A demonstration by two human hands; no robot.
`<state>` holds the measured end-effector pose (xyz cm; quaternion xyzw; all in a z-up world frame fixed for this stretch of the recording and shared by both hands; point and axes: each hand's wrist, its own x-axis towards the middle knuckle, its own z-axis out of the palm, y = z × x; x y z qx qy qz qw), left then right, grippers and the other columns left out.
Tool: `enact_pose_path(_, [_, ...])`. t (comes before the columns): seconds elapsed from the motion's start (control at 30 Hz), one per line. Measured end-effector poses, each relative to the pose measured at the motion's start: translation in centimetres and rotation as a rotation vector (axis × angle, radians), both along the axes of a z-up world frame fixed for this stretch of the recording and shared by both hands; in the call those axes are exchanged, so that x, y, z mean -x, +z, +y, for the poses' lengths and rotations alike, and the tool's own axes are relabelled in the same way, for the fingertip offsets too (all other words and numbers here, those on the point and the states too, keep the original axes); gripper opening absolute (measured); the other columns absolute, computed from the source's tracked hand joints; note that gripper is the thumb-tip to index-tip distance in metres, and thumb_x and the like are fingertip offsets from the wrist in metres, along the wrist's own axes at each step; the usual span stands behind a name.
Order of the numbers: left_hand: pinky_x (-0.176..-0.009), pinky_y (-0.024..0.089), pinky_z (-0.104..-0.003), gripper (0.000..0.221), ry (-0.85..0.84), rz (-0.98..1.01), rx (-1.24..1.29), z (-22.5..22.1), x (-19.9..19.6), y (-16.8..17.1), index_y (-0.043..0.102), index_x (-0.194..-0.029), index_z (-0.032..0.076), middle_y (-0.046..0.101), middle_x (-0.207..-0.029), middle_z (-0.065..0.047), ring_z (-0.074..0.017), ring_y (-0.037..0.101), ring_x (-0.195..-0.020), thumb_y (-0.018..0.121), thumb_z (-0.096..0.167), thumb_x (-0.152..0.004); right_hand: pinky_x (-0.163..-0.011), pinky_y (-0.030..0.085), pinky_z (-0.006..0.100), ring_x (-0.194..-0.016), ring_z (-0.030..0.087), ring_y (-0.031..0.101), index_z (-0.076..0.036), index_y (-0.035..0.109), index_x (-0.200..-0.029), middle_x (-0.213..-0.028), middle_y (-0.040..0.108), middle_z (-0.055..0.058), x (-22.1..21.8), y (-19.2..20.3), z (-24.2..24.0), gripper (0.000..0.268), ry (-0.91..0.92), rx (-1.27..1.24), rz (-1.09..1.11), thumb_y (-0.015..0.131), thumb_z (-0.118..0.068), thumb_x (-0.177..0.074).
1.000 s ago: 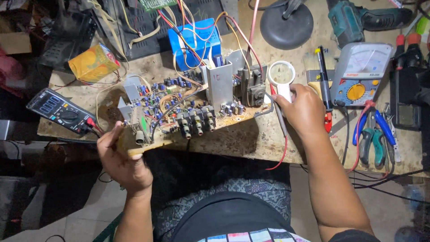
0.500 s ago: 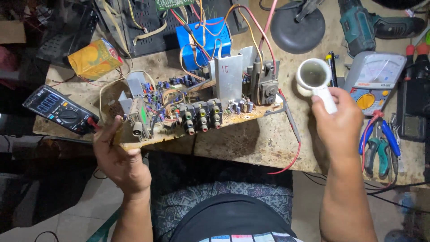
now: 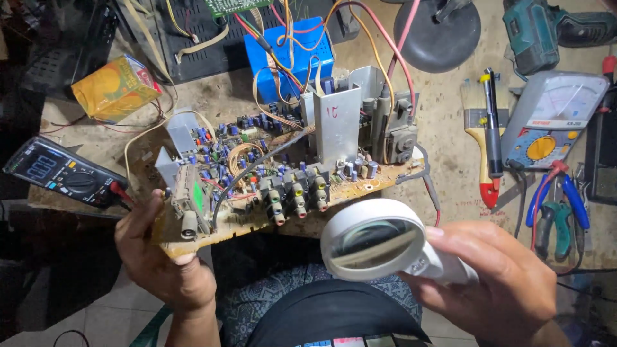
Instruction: Testing circuit voltages on a television motherboard using a digital multimeter and inspecting components with a magnifying glass.
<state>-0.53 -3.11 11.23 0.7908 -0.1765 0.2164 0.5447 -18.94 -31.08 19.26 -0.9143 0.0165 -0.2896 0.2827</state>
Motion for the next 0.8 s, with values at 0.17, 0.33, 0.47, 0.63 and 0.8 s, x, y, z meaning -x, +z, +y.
enact_pose_path(0.17, [-0.108, 0.046, -0.051, 0.081, 0.058, -0.152, -0.247, 0.3, 0.3, 0.6, 0.062, -0.130, -0.013, 0.057, -0.131, -0.024, -0.0396, 0.054, -0.121, 0.032, 0.059, -0.109, -0.079, 0.063, 0.023, -0.083, 0.016, 0.076, -0.005, 0.063, -0.113, -0.099, 0.076, 0.013, 1.4, 1.0, -0.4, 0.060, -0.004, -0.057, 0.158, 0.092, -0.032, -0.068])
enact_pose_path(0.33, [-0.100, 0.046, -0.047, 0.088, 0.108, -0.095, -0.258, -0.3, 0.7, 1.1, 0.061, -0.132, -0.013, 0.054, -0.127, -0.021, -0.0356, 0.054, -0.113, 0.029, 0.066, -0.107, -0.081, 0.058, 0.023, -0.079, 0.015, 0.074, -0.002, 0.065, -0.106, -0.094, 0.074, 0.015, 0.9, 2.5, 1.4, 0.052, -0.165, -0.180, 0.242, 0.086, -0.026, -0.065])
enact_pose_path(0.47, [-0.099, 0.049, -0.046, 0.086, 0.140, -0.082, -0.190, -1.1, 1.1, 1.6, 0.059, -0.130, -0.011, 0.056, -0.125, -0.021, -0.0343, 0.055, -0.110, 0.033, 0.068, -0.105, -0.087, 0.060, 0.023, -0.088, 0.014, 0.076, -0.004, 0.063, -0.112, -0.102, 0.075, 0.014, 2.1, 2.2, -0.3, 0.059, -0.097, -0.168, 0.327, 0.089, -0.026, -0.063])
enact_pose_path(0.63, [-0.101, 0.050, -0.045, 0.085, 0.122, -0.037, -0.160, -1.5, 1.7, 2.1, 0.053, -0.129, -0.014, 0.056, -0.124, -0.029, -0.0367, 0.056, -0.113, 0.036, 0.065, -0.101, -0.090, 0.062, 0.026, -0.094, 0.017, 0.078, -0.004, 0.062, -0.112, -0.106, 0.075, 0.015, 2.6, 2.5, -0.4, 0.061, -0.128, -0.189, 0.373, 0.088, -0.023, -0.061])
enact_pose_path(0.8, [-0.111, 0.052, -0.047, 0.079, 0.111, 0.021, -0.094, -1.6, 2.3, 2.3, 0.050, -0.127, -0.015, 0.051, -0.125, -0.032, -0.0408, 0.059, -0.122, 0.050, 0.056, -0.092, -0.096, 0.059, 0.027, -0.098, 0.017, 0.077, -0.004, 0.062, -0.112, -0.109, 0.076, 0.014, 3.0, 3.0, -0.1, 0.060, -0.168, -0.188, 0.418, 0.086, -0.024, -0.061])
